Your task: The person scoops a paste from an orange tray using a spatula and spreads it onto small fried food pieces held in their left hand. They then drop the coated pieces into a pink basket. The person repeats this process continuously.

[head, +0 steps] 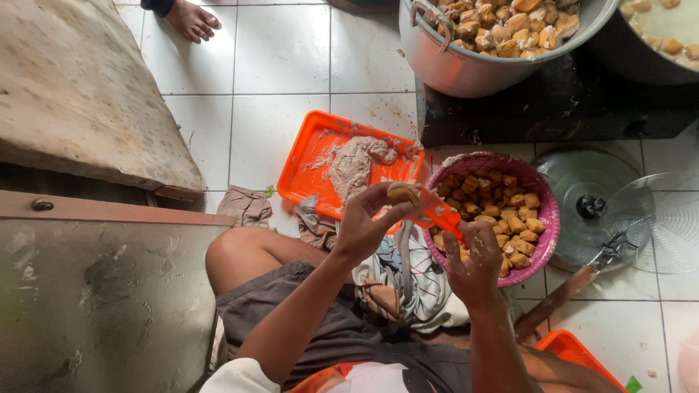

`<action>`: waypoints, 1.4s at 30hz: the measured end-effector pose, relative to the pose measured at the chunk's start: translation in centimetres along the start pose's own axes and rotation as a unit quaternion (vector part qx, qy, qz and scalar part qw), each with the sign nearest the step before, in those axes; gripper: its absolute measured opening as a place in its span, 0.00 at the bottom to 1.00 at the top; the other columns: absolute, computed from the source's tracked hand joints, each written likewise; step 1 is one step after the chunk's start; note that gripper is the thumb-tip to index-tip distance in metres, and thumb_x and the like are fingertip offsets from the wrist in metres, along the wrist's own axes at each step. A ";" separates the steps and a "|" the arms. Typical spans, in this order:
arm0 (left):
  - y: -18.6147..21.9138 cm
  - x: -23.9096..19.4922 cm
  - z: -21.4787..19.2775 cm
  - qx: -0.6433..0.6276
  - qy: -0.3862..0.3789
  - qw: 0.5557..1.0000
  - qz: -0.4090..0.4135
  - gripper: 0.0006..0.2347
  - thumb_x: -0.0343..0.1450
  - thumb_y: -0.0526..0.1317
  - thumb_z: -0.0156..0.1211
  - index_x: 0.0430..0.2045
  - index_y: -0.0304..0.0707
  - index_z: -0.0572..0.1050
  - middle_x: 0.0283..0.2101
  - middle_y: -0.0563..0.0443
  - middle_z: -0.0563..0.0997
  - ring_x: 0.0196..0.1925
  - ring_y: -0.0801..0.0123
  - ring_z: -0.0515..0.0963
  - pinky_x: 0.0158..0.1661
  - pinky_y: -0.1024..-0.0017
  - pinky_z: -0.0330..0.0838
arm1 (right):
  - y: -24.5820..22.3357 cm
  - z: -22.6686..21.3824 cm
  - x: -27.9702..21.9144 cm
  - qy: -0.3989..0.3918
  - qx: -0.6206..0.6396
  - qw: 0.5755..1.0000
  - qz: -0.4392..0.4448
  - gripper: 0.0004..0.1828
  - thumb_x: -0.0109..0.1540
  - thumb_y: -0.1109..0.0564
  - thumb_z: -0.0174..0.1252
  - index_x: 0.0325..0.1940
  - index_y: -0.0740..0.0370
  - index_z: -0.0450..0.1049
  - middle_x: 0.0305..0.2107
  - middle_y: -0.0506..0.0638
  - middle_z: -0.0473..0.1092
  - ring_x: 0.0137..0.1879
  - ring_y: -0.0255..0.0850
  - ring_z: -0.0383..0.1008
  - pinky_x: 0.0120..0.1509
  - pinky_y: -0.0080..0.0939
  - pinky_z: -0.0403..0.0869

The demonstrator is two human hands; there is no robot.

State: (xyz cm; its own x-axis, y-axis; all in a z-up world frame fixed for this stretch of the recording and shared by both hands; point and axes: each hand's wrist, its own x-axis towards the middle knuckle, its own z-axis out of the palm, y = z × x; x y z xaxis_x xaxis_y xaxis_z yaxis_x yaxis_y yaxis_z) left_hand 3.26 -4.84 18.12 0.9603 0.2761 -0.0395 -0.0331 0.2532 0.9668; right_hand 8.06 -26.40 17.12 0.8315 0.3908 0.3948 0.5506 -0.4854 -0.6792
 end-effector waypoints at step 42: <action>-16.3 24.2 25.2 -0.160 0.019 0.954 -0.254 0.14 0.74 0.45 0.58 0.50 0.38 0.74 0.29 0.57 0.76 0.22 0.81 0.68 0.21 0.81 0.59 | 12.7 -8.3 -6.1 0.136 0.611 0.639 0.447 0.22 0.70 0.43 0.46 0.48 0.67 0.67 0.26 0.46 0.58 0.26 0.33 0.54 0.30 0.35 0.56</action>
State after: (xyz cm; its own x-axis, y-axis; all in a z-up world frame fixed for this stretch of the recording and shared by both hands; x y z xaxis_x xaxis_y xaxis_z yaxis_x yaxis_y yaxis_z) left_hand 33.99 -25.70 7.80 0.8643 0.0749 -0.4974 0.3448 0.6318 0.6943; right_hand 10.62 -41.49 11.21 0.8469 0.1541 -0.5089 -0.4842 0.6191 -0.6183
